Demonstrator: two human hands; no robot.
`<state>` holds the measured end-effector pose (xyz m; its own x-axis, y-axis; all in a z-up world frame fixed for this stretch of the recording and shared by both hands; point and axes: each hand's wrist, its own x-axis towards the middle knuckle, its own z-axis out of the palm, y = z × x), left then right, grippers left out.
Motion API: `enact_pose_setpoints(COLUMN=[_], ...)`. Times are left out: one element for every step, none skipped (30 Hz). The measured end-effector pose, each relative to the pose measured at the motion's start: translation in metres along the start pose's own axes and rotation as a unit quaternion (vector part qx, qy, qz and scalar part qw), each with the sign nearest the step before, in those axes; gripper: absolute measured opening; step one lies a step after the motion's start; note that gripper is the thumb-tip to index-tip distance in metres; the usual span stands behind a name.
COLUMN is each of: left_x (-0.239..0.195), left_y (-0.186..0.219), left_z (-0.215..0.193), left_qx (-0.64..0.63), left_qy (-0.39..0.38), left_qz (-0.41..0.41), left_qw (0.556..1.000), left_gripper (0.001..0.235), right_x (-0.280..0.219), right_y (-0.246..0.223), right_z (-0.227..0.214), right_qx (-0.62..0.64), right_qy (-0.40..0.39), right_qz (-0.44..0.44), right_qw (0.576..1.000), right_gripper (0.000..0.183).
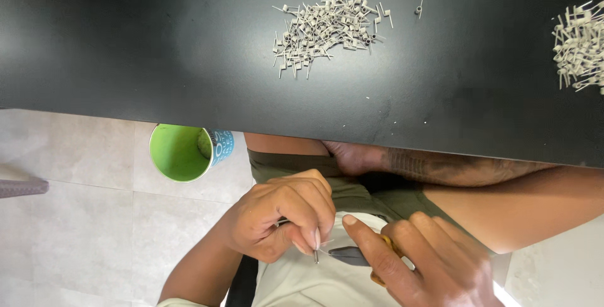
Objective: The person sits at a table and repeatedly picks up small metal pins, uses pliers to trim the ends, and places the trimmed pieces into a pile on the table.
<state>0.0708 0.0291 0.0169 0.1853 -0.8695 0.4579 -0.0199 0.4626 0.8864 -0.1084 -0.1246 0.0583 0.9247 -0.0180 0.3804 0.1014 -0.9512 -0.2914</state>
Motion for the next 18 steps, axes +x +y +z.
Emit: enact_pose_setpoints(left_x=[-0.001,-0.001,-0.002,-0.002,-0.003,-0.004,-0.005,-0.005,-0.006,-0.009,-0.011,-0.013,-0.013,-0.014,-0.014,-0.014,-0.015,-0.015], left_y=[0.001,0.002,0.002,0.003,0.004,0.005,0.005,0.006,0.006,0.006,0.005,0.004,0.004,0.003,0.003,0.002,0.002,0.001], left_z=[-0.001,-0.002,-0.004,-0.005,-0.005,-0.006,-0.005,-0.004,-0.003,-0.003,-0.002,0.0,0.0,0.001,0.001,0.002,0.002,0.003], left_qx=[-0.001,-0.007,-0.014,-0.016,-0.03,-0.045,-0.047,-0.059,-0.071,-0.072,-0.085,-0.099,-0.102,-0.109,-0.115,-0.119,-0.118,-0.117], left_qy=[0.0,-0.018,-0.035,-0.036,-0.051,-0.065,-0.066,-0.078,-0.09,-0.09,-0.104,-0.118,-0.118,-0.129,-0.141,-0.139,-0.141,-0.142], left_qz=[-0.002,-0.004,-0.006,-0.009,-0.015,-0.022,-0.025,-0.03,-0.035,-0.039,-0.047,-0.055,-0.057,-0.064,-0.07,-0.072,-0.071,-0.07], left_qw=[1.0,1.0,0.999,0.999,0.998,0.997,0.996,0.995,0.993,0.993,0.99,0.987,0.986,0.984,0.981,0.98,0.98,0.981], left_gripper=[0.015,0.014,0.013,0.013,0.011,0.009,0.009,0.01,0.01,0.01,0.01,0.01,0.01,0.01,0.011,0.011,0.01,0.009], right_x=[0.002,0.004,0.006,0.009,0.012,0.014,0.014,0.014,0.014,0.013,0.012,0.011,0.011,0.011,0.011,0.01,0.008,0.007], right_y=[0.003,0.006,0.009,0.009,0.01,0.01,0.012,0.015,0.017,0.019,0.02,0.022,0.024,0.026,0.028,0.028,0.028,0.027], right_z=[-0.001,-0.003,-0.004,-0.007,-0.011,-0.014,-0.016,-0.017,-0.018,-0.019,-0.02,-0.022,-0.022,-0.023,-0.023,-0.024,-0.026,-0.027], right_qx=[0.002,-0.002,-0.005,-0.004,0.005,0.013,0.015,0.003,-0.008,-0.006,-0.006,-0.007,-0.005,-0.009,-0.013,-0.011,-0.014,-0.018], right_qy=[0.0,0.0,0.001,0.001,-0.005,-0.01,-0.012,-0.029,-0.045,-0.046,-0.05,-0.055,-0.057,-0.058,-0.058,-0.061,-0.071,-0.081], right_qz=[0.002,-0.029,-0.059,-0.056,-0.061,-0.064,-0.06,-0.084,-0.108,-0.106,-0.119,-0.132,-0.129,-0.148,-0.167,-0.165,-0.162,-0.159], right_qw=[1.0,1.0,0.998,0.998,0.998,0.998,0.998,0.996,0.993,0.993,0.992,0.99,0.99,0.987,0.984,0.984,0.984,0.984], right_gripper=[0.033,0.032,0.032,0.032,0.024,0.019,0.019,0.02,0.02,0.02,0.019,0.019,0.019,0.018,0.017,0.017,0.019,0.021])
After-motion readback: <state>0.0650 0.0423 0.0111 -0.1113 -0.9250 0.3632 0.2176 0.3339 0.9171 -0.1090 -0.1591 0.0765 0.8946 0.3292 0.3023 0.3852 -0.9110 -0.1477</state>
